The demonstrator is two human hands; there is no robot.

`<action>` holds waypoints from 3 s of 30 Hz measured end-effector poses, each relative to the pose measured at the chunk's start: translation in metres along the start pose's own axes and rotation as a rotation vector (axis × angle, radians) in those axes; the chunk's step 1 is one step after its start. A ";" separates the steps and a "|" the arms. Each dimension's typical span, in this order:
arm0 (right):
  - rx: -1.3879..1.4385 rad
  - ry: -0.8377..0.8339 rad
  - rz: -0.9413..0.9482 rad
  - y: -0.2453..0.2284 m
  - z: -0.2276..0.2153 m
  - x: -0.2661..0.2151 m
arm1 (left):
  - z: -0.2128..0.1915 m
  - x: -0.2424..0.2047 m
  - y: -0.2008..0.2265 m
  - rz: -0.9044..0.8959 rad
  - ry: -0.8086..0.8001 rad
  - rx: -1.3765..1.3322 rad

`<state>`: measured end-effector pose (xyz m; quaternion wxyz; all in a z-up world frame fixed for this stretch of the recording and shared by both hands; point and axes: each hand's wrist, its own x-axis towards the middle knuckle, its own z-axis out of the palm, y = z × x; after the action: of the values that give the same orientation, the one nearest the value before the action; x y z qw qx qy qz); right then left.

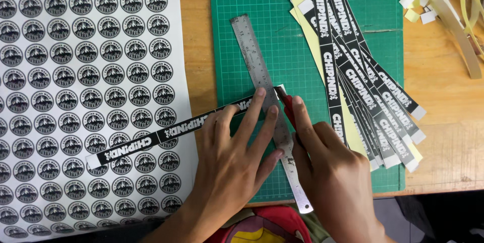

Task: The person uses a utility knife and a metal ruler to cut rectangular stickers from a printed sheet on a green cutting mat.

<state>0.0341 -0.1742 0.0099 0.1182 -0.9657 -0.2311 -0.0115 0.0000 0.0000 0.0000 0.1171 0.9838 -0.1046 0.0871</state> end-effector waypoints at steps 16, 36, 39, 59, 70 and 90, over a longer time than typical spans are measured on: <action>0.276 0.080 0.164 0.017 0.005 -0.031 | 0.002 -0.004 -0.004 0.032 0.067 -0.056; -0.012 0.186 -0.139 0.011 0.016 0.048 | -0.001 -0.024 -0.009 0.083 -0.070 -0.217; 0.021 0.182 -0.150 0.012 0.018 0.050 | -0.001 -0.021 -0.006 0.077 -0.044 -0.164; 0.152 0.290 -0.197 0.046 0.003 0.075 | -0.008 -0.013 -0.003 0.084 -0.022 -0.123; 0.030 0.541 0.015 0.168 -0.016 0.096 | -0.004 -0.014 0.006 0.096 -0.077 -0.075; -0.152 0.056 -0.084 -0.002 0.009 -0.005 | -0.042 0.010 -0.037 0.239 -0.059 -0.129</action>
<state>0.0289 -0.1724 0.0008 0.0502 -0.9606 -0.2666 -0.0612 0.0120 0.0438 0.0344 0.1659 0.9569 -0.2296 0.0647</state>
